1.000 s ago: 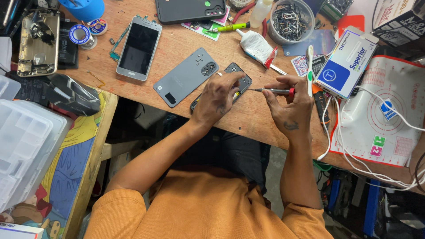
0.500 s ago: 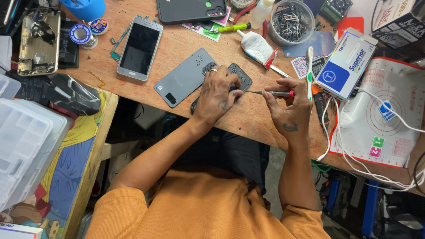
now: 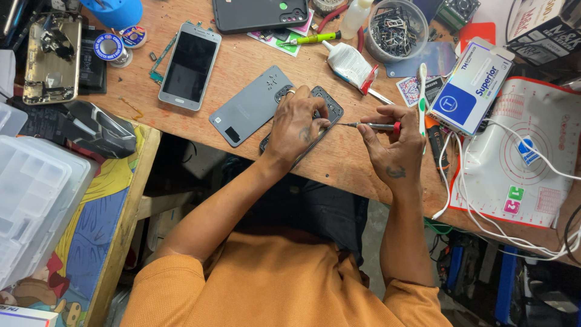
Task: The person assembles a smartphone by placing the back cover onto the chassis and pressing the edges to secure it. They then use a screwdriver to fasten screws around the camera module area, tightening them to complete the reassembly.
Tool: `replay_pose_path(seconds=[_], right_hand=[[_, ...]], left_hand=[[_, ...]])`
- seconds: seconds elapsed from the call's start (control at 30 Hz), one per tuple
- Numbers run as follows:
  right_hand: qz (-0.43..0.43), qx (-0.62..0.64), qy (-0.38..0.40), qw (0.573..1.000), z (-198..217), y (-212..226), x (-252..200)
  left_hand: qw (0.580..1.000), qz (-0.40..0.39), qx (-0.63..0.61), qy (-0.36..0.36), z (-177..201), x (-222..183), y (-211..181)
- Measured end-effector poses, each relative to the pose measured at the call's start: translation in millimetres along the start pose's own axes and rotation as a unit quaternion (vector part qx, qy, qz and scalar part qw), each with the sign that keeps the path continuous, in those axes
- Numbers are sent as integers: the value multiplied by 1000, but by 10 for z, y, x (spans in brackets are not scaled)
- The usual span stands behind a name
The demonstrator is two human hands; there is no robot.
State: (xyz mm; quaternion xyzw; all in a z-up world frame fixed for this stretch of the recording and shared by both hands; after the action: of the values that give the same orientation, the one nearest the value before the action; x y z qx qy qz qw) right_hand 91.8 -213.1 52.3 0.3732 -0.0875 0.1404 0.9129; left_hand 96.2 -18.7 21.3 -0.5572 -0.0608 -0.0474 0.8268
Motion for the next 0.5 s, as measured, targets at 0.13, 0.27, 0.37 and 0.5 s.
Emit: replay_pose_path(seconds=[0.13,0.27,0.37,0.5], right_hand=[[7,9,0,1000,-25,15,6],[7,-5,4,1000,-54,15,12],[12,-11,5,1000,-68,17,9],[7,-14,1,1000,-60,6,6]], left_hand=[[1000,-15,6,2,16,8,2],[1000,-3,2,17,12,-22,22],[999,-28,18,23,18,-65,-3],[993,-80,83,15,-6,-172,-65]])
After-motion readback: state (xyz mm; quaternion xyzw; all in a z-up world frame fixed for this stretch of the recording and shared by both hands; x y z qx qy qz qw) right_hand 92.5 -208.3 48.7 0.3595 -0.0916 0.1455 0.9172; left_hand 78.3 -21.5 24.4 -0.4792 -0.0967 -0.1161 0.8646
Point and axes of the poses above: each hand's wrist, its own x-axis towards the middle knuckle, its own z-axis out of the back of the hand, y = z × x, the point moved 6 cm from there along x, towards the middle knuckle, and after that the axes turned 15 degrees about -x, right-handed, at the moved point
